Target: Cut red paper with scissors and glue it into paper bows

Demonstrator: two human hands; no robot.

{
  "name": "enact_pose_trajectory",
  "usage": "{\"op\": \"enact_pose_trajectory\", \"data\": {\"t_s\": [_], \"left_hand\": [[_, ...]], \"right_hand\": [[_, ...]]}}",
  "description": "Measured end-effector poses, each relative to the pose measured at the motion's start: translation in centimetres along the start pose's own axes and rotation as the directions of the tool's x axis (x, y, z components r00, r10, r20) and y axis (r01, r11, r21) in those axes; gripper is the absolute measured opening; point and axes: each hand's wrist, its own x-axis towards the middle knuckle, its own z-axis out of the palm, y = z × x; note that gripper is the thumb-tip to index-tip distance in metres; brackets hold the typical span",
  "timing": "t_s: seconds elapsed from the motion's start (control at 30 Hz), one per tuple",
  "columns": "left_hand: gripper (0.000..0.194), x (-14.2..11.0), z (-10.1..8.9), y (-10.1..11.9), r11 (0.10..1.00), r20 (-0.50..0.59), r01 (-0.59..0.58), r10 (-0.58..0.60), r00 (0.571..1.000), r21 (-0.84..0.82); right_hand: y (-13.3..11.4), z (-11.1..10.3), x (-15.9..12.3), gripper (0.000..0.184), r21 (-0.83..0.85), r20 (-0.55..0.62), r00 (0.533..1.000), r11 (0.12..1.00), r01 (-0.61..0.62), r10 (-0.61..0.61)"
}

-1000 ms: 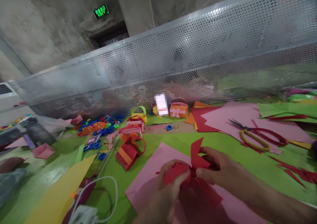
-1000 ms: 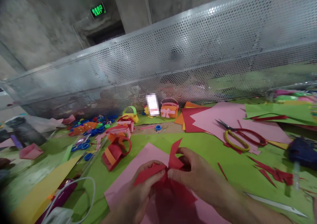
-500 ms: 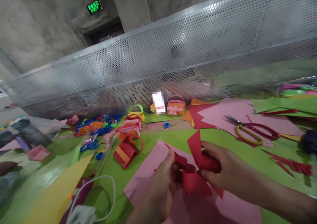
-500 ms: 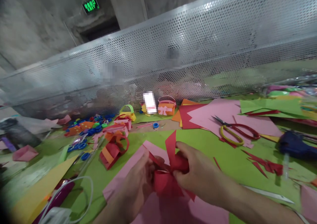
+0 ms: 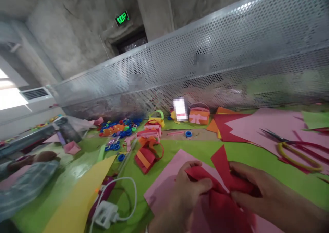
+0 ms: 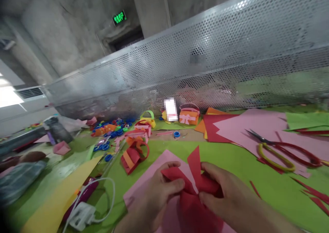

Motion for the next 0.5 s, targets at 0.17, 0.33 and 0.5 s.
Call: {"op": "enact_pose_trajectory", "data": {"t_s": [0.17,0.33,0.5], "left_hand": [[0.049,0.0,0.5,0.3,0.999,-0.043,-0.039,0.04,0.998,0.019],[0.046,0.0,0.6,0.5,0.994,-0.061,-0.094,0.097,0.993,0.055],[0.036,0.2,0.4,0.4,0.977,-0.098,-0.189,0.198,0.975,0.095]], "right_hand": [[0.3,-0.1,0.2,0.053,0.139,-0.023,0.996,0.987,-0.087,0.091],[0.4,0.0,0.3,0.088,0.291,-0.11,0.975,0.944,-0.156,0.195],[-1.3,0.1,-0.2,0.088,0.538,-0.022,0.977,0.826,-0.167,0.212]]}}
